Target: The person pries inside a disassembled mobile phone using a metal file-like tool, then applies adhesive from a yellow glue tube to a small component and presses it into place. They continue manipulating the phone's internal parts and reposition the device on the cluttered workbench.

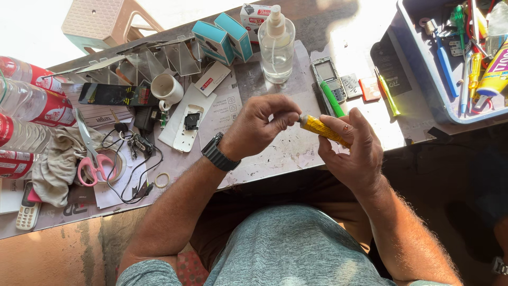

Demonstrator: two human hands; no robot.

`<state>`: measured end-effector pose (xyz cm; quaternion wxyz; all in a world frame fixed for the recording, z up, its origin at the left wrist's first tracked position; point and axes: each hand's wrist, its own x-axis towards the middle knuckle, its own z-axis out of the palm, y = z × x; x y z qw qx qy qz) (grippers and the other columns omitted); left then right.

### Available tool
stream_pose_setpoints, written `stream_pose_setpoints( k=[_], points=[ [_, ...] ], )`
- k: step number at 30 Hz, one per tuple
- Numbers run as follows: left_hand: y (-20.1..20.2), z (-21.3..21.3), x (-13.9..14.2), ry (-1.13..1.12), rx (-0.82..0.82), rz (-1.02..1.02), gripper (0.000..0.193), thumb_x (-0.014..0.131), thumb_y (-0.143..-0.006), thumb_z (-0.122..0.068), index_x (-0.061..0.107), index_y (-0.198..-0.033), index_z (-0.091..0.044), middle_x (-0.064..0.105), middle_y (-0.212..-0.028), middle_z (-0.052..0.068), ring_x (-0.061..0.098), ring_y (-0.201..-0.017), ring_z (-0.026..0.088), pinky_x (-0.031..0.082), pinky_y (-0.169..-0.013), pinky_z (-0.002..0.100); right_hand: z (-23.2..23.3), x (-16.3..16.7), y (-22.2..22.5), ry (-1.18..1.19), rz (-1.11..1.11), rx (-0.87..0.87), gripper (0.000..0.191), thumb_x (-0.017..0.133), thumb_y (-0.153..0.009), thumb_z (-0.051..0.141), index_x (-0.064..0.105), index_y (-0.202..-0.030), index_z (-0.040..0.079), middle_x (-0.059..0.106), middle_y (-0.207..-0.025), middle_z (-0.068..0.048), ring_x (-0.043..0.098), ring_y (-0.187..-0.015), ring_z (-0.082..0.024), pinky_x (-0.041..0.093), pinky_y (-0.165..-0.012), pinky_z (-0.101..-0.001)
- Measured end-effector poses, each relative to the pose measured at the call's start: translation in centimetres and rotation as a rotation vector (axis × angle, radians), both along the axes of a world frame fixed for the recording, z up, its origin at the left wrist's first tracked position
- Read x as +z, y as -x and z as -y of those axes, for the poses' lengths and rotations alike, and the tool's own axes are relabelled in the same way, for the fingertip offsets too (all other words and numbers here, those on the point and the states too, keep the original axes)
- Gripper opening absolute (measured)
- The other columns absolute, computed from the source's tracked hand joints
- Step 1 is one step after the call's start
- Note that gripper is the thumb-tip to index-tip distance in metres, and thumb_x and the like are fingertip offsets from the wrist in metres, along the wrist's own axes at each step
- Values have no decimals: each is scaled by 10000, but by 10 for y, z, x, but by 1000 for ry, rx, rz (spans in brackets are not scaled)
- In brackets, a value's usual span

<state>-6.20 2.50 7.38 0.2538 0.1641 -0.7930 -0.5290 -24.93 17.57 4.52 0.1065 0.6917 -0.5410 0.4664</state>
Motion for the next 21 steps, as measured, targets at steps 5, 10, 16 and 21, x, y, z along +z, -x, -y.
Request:
stream_pose_setpoints(
  k=[5,10,16,21],
  points=[
    [1,-2,10,66,37,24,194,705,-1032,-249,710,-1116,-74,703,-956,55,655,-818,108,573,-736,284,-1,-1,-2,-17,33,-4,1011,789,-926,-50,90,-1630,147,732,-1218,-152,740,-1069,-249,637,-879,-340],
    [4,-6,10,50,53,226,322,614,-1077,-373,734,-1131,-79,677,-842,112,576,-703,160,505,-656,314,-1,-2,-6,-22,39,-9,1013,793,-901,-56,103,-1617,139,736,-1193,-161,741,-1060,-255,638,-877,-358],
    [1,2,12,94,52,249,331,659,-1014,-359,688,-1105,-42,712,-894,85,639,-744,141,549,-665,293,0,-2,-7,1,15,-20,993,792,-914,-60,112,-1613,128,737,-1197,-157,737,-1051,-251,642,-871,-353],
    [0,-3,14,170,-107,-170,434,592,-1151,-448,646,-1163,-18,730,-1037,68,702,-946,142,589,-830,330,-1,-2,-6,1,0,-19,983,787,-918,-63,114,-1611,119,738,-1189,-159,738,-1046,-243,643,-854,-347]
  ],
)
